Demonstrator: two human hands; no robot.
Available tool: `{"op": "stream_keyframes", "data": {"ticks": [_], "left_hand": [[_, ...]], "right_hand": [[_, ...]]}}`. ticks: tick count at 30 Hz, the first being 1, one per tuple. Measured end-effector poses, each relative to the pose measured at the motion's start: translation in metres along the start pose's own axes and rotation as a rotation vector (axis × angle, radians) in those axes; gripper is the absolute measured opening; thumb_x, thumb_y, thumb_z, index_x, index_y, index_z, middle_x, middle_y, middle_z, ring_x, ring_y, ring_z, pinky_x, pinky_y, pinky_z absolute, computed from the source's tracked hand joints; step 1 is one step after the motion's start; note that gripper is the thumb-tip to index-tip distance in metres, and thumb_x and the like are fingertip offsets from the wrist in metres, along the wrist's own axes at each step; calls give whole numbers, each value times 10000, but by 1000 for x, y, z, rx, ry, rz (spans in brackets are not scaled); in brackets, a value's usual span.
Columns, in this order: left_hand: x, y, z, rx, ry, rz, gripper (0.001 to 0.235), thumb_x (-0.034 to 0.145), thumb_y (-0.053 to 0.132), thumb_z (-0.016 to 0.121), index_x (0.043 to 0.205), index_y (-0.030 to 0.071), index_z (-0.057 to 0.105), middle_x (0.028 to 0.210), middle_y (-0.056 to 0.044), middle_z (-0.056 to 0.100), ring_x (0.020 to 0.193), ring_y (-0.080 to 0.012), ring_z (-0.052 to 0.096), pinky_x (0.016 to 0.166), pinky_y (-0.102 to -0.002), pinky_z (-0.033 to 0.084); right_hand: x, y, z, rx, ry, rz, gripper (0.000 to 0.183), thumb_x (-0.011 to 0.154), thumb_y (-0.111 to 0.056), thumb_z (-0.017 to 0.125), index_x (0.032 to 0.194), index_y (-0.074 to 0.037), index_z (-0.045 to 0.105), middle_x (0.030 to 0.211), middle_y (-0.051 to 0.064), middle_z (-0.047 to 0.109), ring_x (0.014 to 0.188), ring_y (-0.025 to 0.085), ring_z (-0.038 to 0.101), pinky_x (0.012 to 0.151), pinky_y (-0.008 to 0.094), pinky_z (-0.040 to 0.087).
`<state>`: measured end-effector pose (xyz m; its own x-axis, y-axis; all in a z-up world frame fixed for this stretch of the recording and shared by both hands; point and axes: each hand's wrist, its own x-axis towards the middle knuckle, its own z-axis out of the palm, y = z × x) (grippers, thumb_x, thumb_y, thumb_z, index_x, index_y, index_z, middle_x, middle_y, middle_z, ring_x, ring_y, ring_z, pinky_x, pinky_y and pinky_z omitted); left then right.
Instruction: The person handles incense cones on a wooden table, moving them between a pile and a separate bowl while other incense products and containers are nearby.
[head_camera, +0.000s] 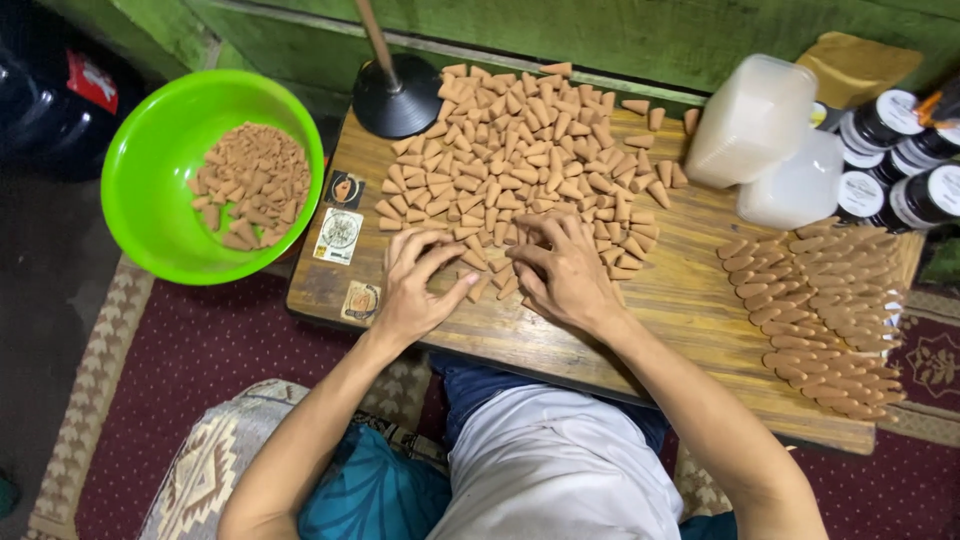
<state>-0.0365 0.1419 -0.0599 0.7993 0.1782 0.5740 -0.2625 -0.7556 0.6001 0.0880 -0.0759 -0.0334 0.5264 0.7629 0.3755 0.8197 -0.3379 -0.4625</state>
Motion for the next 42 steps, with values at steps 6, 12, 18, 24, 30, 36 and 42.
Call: {"op": "stream_keyframes", "data": {"ticks": [6, 12, 18, 24, 30, 36, 42], "left_hand": [[-4, -3, 12, 85, -71, 142, 253, 912, 358, 773, 1063, 157, 752, 1164, -68, 647, 1181, -336, 570, 986, -477, 427], [2, 6, 5, 150, -191, 181, 278, 972, 391, 699, 1147, 182, 750, 1183, -77, 644, 1194, -327, 577, 977, -461, 434], [-5, -3, 11, 176, -198, 179, 360, 983, 374, 683, 1289, 185, 699, 1182, -52, 662, 1200, -295, 589, 1013, -443, 435], [-3, -6, 13, 146, -163, 204, 278, 956, 327, 727, 1186, 170, 737, 1130, -48, 677, 1160, -302, 613, 965, -423, 466], [-4, -7, 13, 124, -137, 188, 255, 946, 319, 750, 1155, 172, 751, 1112, -42, 691, 1137, -296, 631, 955, -415, 479], [-1, -2, 10, 61, -110, 226, 198, 952, 234, 745, 1121, 129, 753, 1050, -56, 714, 1046, -305, 672, 884, -405, 514], [-4, 3, 12, -11, -95, 255, 174, 925, 200, 771, 1066, 103, 741, 1009, -67, 734, 964, -308, 705, 835, -413, 546]], "right_hand": [[0, 8, 11, -49, -30, 21, 116, 876, -211, 718, 981, -179, 755, 1286, 57, 620, 1166, 326, 531, 902, 428, 430], [0, 12, 10, -15, -60, 49, 98, 920, -252, 688, 978, -211, 756, 1271, 38, 616, 1189, 307, 506, 919, 417, 418], [0, 4, 2, 31, -47, 24, 122, 988, -262, 640, 1009, -193, 738, 1194, 30, 650, 1167, 294, 526, 940, 419, 423], [0, 9, 10, 114, -32, 5, 115, 1002, -251, 640, 1010, -194, 740, 1135, 21, 684, 1202, 278, 545, 969, 420, 403], [-4, 1, 16, 118, -1, -30, 157, 1036, -312, 605, 1020, -213, 726, 1092, -9, 710, 1216, 236, 562, 1015, 431, 350], [-8, -10, 20, 258, 27, -14, 125, 1022, -290, 638, 1015, -208, 732, 1011, -16, 741, 1106, 222, 636, 991, 418, 383], [-13, -14, 25, 424, 32, 18, 104, 1005, -266, 666, 1013, -189, 736, 954, 9, 753, 970, 248, 695, 910, 406, 464]]}}
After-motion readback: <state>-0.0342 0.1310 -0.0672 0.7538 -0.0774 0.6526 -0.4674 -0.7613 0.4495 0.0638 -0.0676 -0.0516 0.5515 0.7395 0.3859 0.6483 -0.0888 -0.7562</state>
